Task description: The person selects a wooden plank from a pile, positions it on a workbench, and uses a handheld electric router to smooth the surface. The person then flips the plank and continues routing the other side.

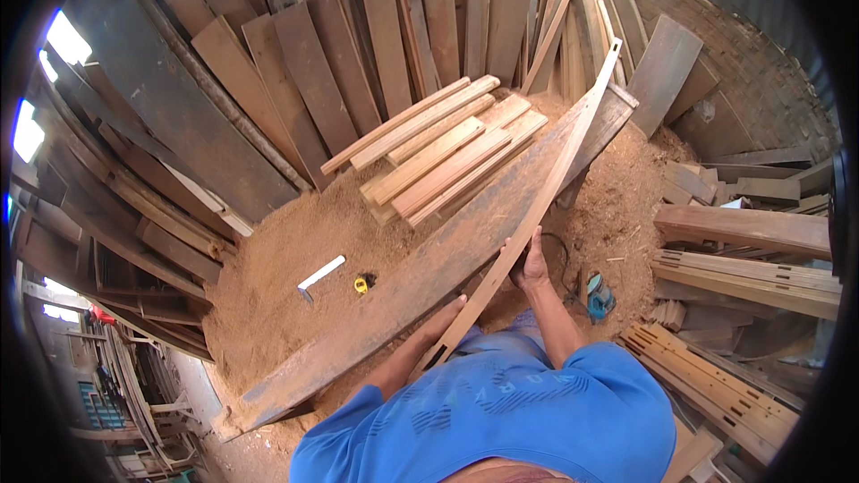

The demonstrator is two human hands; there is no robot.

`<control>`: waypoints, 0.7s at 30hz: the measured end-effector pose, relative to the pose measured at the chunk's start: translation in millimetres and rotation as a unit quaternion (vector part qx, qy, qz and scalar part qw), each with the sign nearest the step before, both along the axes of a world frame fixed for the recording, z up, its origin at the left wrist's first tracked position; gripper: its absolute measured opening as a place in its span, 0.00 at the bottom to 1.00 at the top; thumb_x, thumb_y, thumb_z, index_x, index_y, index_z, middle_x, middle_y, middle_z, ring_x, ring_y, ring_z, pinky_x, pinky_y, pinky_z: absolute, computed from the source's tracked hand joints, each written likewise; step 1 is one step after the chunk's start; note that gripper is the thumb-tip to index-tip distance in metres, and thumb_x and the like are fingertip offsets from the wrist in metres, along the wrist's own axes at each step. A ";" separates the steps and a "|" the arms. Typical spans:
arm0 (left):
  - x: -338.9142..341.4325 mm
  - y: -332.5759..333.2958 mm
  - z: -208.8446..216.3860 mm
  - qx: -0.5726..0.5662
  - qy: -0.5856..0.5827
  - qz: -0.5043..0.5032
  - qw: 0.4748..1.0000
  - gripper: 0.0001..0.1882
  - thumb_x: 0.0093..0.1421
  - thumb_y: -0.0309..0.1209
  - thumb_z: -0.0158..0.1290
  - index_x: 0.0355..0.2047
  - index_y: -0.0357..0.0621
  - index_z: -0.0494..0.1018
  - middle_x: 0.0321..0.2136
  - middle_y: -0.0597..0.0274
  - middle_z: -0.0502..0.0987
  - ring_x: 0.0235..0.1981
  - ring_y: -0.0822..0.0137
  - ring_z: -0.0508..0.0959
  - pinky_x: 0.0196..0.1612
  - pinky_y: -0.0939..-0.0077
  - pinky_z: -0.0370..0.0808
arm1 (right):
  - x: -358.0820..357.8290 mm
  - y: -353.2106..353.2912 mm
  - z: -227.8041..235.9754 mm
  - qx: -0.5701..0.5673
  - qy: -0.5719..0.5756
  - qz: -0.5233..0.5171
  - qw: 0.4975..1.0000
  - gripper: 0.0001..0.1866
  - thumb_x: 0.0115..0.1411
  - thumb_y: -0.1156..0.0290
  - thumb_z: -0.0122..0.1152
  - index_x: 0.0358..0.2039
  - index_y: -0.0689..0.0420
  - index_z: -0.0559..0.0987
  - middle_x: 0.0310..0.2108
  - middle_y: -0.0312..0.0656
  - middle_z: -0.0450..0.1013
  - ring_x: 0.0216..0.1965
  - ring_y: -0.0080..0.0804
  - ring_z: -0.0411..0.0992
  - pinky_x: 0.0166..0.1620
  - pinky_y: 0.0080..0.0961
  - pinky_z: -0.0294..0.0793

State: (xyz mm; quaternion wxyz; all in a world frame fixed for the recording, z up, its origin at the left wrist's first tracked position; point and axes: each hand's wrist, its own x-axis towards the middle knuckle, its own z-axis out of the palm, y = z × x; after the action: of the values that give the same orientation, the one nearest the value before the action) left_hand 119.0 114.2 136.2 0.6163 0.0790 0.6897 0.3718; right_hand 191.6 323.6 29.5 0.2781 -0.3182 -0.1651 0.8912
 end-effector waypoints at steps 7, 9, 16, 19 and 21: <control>-49.1 -93.2 -91.6 0.073 0.002 -0.127 0.989 0.33 0.73 0.52 0.33 0.59 0.33 0.67 0.53 0.55 0.71 0.52 0.63 0.70 0.59 0.66 0.66 | -14.9 -21.1 -33.9 0.099 -0.086 0.015 0.991 0.34 0.64 0.42 0.59 0.54 0.61 0.73 0.43 0.47 0.75 0.41 0.37 0.75 0.46 0.38 0.77; -59.5 -117.9 -110.8 0.107 0.007 -0.145 0.984 0.38 0.71 0.55 0.36 0.65 0.32 0.58 0.62 0.50 0.65 0.61 0.59 0.65 0.65 0.65 0.61 | -30.6 -13.7 -30.0 0.146 -0.204 0.006 0.968 0.30 0.63 0.51 0.62 0.54 0.66 0.74 0.43 0.47 0.76 0.39 0.38 0.76 0.44 0.39 0.77; -100.8 -155.2 -100.4 0.097 0.176 -0.314 0.928 0.67 0.50 0.65 0.60 0.73 0.38 0.35 0.70 0.33 0.49 0.72 0.43 0.51 0.71 0.54 0.52 | -58.1 -44.8 -38.3 0.039 -0.285 -0.005 0.958 0.19 0.54 0.71 0.62 0.45 0.68 0.76 0.37 0.47 0.76 0.37 0.39 0.77 0.42 0.39 0.79; -113.0 -187.5 -121.2 0.033 0.279 -0.355 0.892 0.68 0.47 0.61 0.64 0.74 0.45 0.35 0.67 0.30 0.54 0.68 0.35 0.56 0.69 0.46 0.56 | -55.8 -80.5 -68.4 0.006 -0.244 -0.028 0.969 0.15 0.55 0.72 0.60 0.42 0.66 0.75 0.36 0.46 0.75 0.38 0.40 0.77 0.43 0.40 0.79; -113.0 -209.8 -133.6 -0.038 0.349 -0.390 0.851 0.68 0.45 0.59 0.66 0.75 0.50 0.35 0.64 0.30 0.58 0.64 0.32 0.61 0.66 0.41 0.59 | -53.8 -106.9 -88.5 -0.014 -0.220 -0.031 0.975 0.16 0.57 0.72 0.60 0.44 0.66 0.75 0.39 0.46 0.76 0.41 0.42 0.77 0.47 0.42 0.78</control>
State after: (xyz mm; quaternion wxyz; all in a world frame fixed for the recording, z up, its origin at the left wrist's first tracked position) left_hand 6.0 -95.6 2.6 0.4316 0.4428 0.7856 0.0221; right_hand 137.8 216.7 -59.0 0.2583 -0.5156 -0.1996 0.7922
